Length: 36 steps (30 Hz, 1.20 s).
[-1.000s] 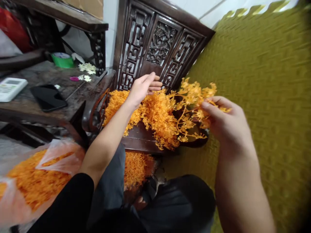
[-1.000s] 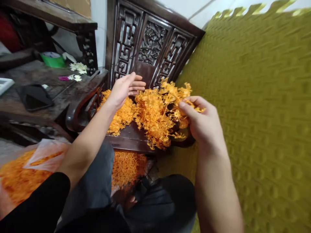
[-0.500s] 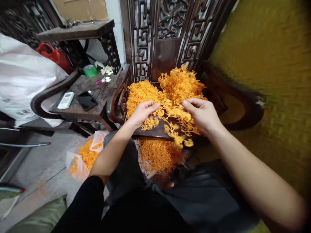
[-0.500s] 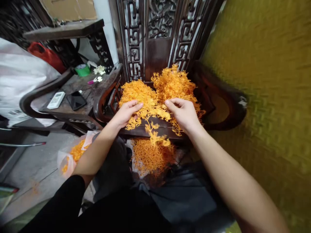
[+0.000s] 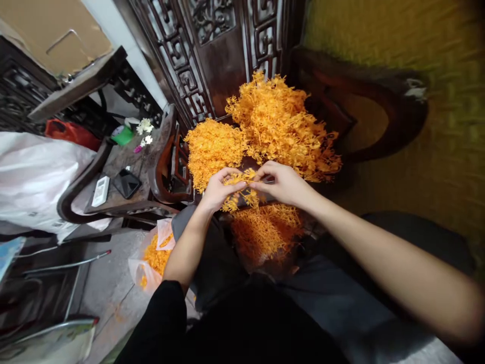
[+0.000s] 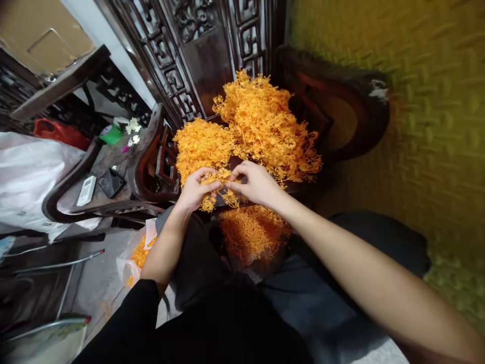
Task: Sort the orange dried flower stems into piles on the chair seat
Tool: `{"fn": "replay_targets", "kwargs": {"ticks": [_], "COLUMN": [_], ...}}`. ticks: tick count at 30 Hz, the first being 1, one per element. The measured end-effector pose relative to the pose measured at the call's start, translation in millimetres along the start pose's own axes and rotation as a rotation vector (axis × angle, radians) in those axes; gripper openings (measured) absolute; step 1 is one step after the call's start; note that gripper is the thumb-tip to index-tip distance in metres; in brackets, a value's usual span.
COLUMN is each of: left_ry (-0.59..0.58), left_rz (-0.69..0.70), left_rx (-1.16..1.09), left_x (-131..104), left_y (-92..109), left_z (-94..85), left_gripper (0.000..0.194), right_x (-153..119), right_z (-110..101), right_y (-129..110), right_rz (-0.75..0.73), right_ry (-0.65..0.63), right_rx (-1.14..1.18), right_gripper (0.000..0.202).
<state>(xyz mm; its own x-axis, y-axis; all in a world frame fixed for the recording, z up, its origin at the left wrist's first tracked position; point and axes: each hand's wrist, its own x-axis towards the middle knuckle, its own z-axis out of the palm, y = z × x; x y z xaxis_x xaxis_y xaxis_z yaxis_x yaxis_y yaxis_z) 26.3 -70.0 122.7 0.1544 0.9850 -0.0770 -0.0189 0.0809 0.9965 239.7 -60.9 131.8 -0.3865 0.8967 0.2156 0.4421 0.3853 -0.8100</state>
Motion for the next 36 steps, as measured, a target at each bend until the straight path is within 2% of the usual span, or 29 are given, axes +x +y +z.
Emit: {"fn": "replay_targets", "kwargs": {"ticks": [3,6,8,9,12,14,16,18,19,20,21,23,26,28,31,36], "left_ry": [-0.012,-0.004,0.036,0.047,0.029,-0.083,-0.353,-0.599,-0.64,-0.617,-0.542,-0.388,-0.183,-0.122,-0.042,0.014], "left_rz": [0.077,0.136,0.124,0.106,0.043,0.001,-0.034,-0.012,0.027,0.077,0.13,0.191,0.129,0.092,0.085,0.081], "left_rx": [0.252,0.381,0.346,0.296,0.162,0.191,0.289,0.303,0.25,0.17,0.08,-0.03,-0.031,-0.002,0.019,0.137], "left_x": [3.0,7.4,10.1,11.2,12.8,12.1,9.9,5.9,3.4,0.6,-2.4,-8.0,-14.4,-17.7,-21.4,-23.9], "left_y": [1.1,1.1,-1.0,-2.7,-6.1,-4.0,2.4,10.5,13.9,16.4,17.6,16.2,8.7,4.1,1.3,6.5], "left_z": [-12.0,-25.9,-33.8,-37.2,-48.6,-59.9,-72.7,-79.6,-78.0,-72.0,-61.5,-30.2,20.9,42.4,50.1,37.0], "left_gripper": [0.042,0.034,0.033,0.034,0.034,0.032,0.041,0.076,0.091,0.099,0.099,0.085,0.071,0.058,0.048,0.04], "right_x": [0.0,1.6,2.9,3.4,3.9,3.1,1.4,-1.1,-2.5,-4.1,-5.6,-8.3,-10.2,-10.6,-10.9,-11.4], "right_z": [-15.8,-33.3,-42.9,-46.5,-51.5,-50.7,-47.2,-41.2,-37.4,-33.0,-28.4,-19.2,-9.3,-6.5,-6.4,-15.5], "right_y": [-0.4,0.1,3.0,4.6,6.6,4.6,0.4,-5.0,-8.1,-11.2,-14.5,-20.9,-28.1,-30.3,-30.2,-26.9], "right_rz": [0.068,0.171,0.242,0.269,0.326,0.337,0.31,0.259,0.237,0.221,0.212,0.205,0.19,0.192,0.223,0.24], "right_ry": [0.034,0.293,0.451,0.488,0.484,0.462,0.448,0.431,0.412,0.381,0.346,0.287,0.277,0.273,0.216,0.057], "right_rx": [0.109,0.282,0.531,0.657,0.878,0.909,0.895,0.843,0.807,0.769,0.733,0.67,0.596,0.553,0.569,0.675], "right_gripper": [0.015,0.017,0.023,0.027,0.04,0.043,0.046,0.054,0.059,0.064,0.068,0.073,0.068,0.056,0.039,0.042]}}
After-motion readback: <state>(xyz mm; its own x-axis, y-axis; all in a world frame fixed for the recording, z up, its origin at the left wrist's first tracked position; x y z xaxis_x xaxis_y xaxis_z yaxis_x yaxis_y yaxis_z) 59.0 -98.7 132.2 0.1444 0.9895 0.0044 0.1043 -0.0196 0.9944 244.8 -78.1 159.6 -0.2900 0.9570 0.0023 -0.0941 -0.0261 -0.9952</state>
